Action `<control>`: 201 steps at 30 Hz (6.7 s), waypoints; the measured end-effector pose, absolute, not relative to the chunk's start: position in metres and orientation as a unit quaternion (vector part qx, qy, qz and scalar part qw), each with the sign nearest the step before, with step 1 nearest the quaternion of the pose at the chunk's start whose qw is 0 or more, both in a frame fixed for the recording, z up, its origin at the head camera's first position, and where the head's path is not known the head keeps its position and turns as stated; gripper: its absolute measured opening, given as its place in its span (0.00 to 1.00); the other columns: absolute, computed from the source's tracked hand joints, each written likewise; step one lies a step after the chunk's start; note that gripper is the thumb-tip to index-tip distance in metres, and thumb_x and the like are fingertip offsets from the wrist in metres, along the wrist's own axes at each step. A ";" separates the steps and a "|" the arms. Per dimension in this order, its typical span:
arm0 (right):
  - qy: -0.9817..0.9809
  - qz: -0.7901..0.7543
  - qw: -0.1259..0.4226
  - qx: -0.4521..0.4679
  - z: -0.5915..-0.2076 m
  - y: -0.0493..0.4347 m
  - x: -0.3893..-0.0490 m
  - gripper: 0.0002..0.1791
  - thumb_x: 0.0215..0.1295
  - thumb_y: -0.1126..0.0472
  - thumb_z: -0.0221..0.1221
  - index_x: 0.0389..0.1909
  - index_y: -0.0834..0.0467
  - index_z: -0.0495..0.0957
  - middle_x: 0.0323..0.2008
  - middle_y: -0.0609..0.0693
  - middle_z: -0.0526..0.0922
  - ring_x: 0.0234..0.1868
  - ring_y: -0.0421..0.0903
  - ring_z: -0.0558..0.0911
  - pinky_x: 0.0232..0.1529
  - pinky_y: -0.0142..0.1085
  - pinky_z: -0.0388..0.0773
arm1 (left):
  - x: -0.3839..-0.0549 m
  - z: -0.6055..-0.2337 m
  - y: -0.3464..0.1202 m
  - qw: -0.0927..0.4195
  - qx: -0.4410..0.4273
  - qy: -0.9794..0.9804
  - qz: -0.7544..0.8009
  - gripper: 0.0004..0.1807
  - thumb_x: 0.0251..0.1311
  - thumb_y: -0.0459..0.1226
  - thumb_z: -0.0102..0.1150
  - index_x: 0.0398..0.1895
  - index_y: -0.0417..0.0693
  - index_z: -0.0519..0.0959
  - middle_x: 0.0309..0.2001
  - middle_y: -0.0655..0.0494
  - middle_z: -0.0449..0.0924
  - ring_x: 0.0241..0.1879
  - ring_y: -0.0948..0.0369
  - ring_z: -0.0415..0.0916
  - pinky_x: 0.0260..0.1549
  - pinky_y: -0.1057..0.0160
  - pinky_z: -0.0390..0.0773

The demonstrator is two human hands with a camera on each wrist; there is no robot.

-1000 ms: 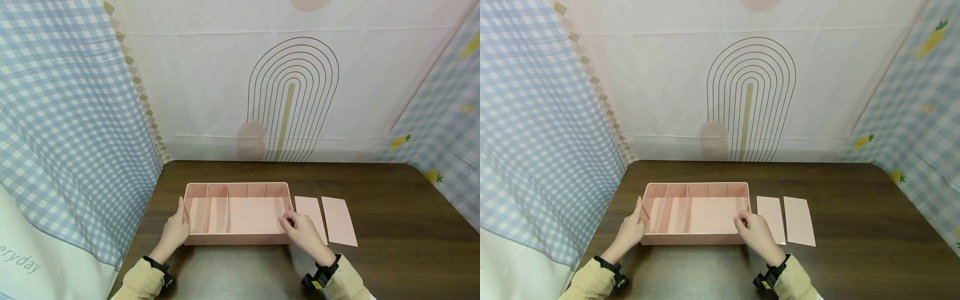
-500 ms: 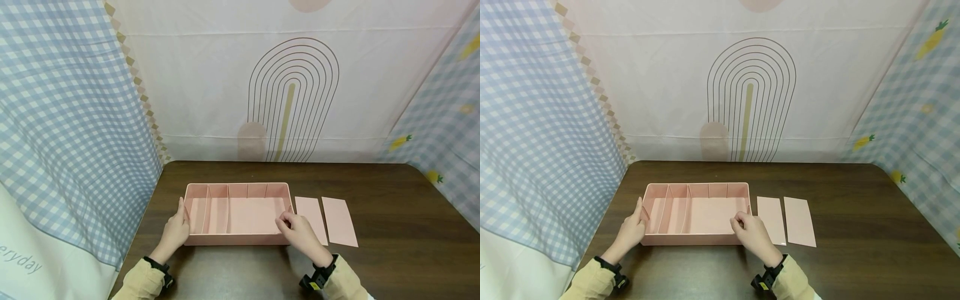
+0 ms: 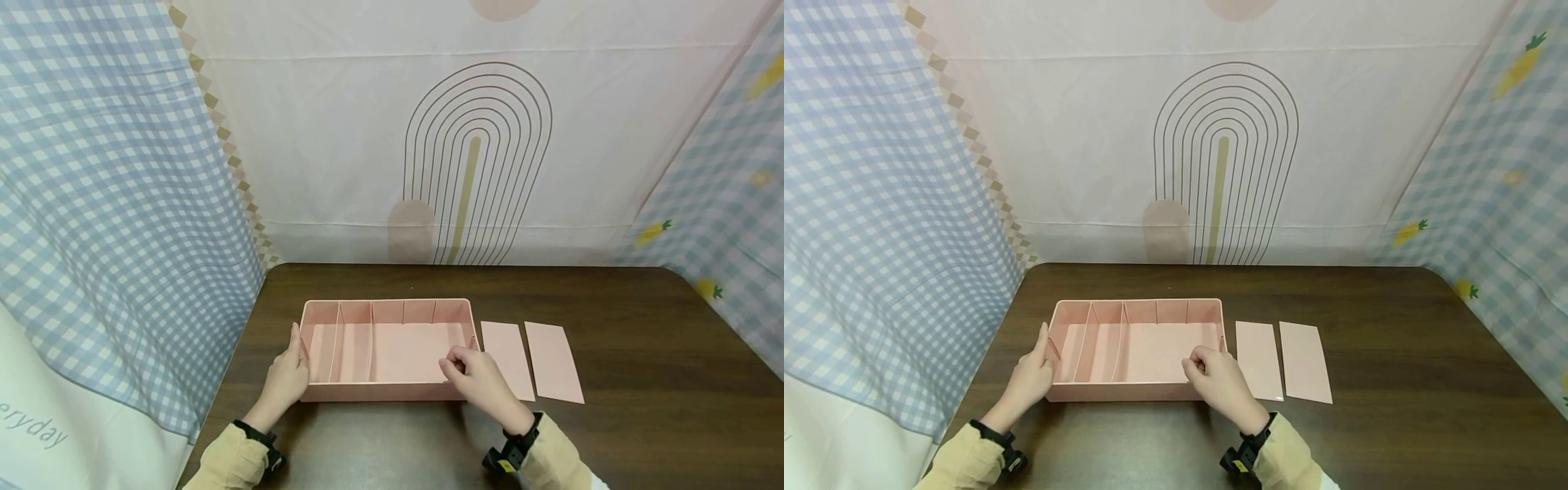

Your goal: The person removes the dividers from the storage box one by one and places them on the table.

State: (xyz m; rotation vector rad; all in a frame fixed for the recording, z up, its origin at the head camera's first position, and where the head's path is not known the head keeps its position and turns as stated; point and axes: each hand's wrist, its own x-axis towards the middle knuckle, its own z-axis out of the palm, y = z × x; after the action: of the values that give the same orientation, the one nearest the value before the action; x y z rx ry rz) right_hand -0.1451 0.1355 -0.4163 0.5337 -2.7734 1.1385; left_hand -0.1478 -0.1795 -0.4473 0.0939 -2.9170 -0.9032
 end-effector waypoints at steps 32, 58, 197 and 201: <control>-0.907 0.362 0.067 0.205 -0.420 0.116 -0.144 0.14 0.54 0.63 0.56 0.13 0.50 0.66 0.10 0.36 0.58 0.12 0.30 0.57 0.30 0.28 0.65 | -0.148 -0.449 -0.180 0.046 0.030 -0.954 -0.296 0.31 0.61 0.31 0.36 0.66 0.32 0.43 0.27 0.38 0.75 0.23 0.54 0.72 0.22 0.54 0.70; -0.909 0.371 0.024 0.188 -0.417 0.096 -0.144 0.14 0.56 0.58 0.55 0.13 0.48 0.67 0.11 0.37 0.60 0.14 0.32 0.60 0.18 0.25 0.56 | -0.149 -0.452 -0.181 0.050 0.028 -0.953 -0.298 0.29 0.62 0.32 0.33 0.66 0.32 0.44 0.23 0.41 0.74 0.24 0.52 0.73 0.23 0.52 0.70; -0.921 0.324 0.064 0.206 -0.432 0.033 -0.156 0.14 0.53 0.58 0.54 0.11 0.51 0.66 0.10 0.37 0.61 0.14 0.34 0.60 0.15 0.26 0.55 | -0.149 -0.450 -0.181 0.037 0.031 -0.953 -0.300 0.31 0.60 0.31 0.34 0.66 0.31 0.43 0.34 0.34 0.75 0.26 0.51 0.73 0.25 0.51 0.71; -0.919 0.328 0.060 0.209 -0.431 0.032 -0.156 0.14 0.53 0.58 0.54 0.11 0.51 0.67 0.10 0.37 0.62 0.13 0.34 0.60 0.15 0.26 0.55 | -0.149 -0.450 -0.181 0.039 0.032 -0.953 -0.299 0.31 0.60 0.31 0.35 0.66 0.31 0.43 0.32 0.35 0.75 0.26 0.51 0.74 0.26 0.51 0.71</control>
State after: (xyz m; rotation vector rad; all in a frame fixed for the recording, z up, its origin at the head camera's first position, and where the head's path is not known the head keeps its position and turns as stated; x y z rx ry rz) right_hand -0.1562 0.0318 -0.4309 0.6321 -2.7823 0.9916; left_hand -0.1488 -0.1808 -0.4498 0.0981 -2.9217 -0.9179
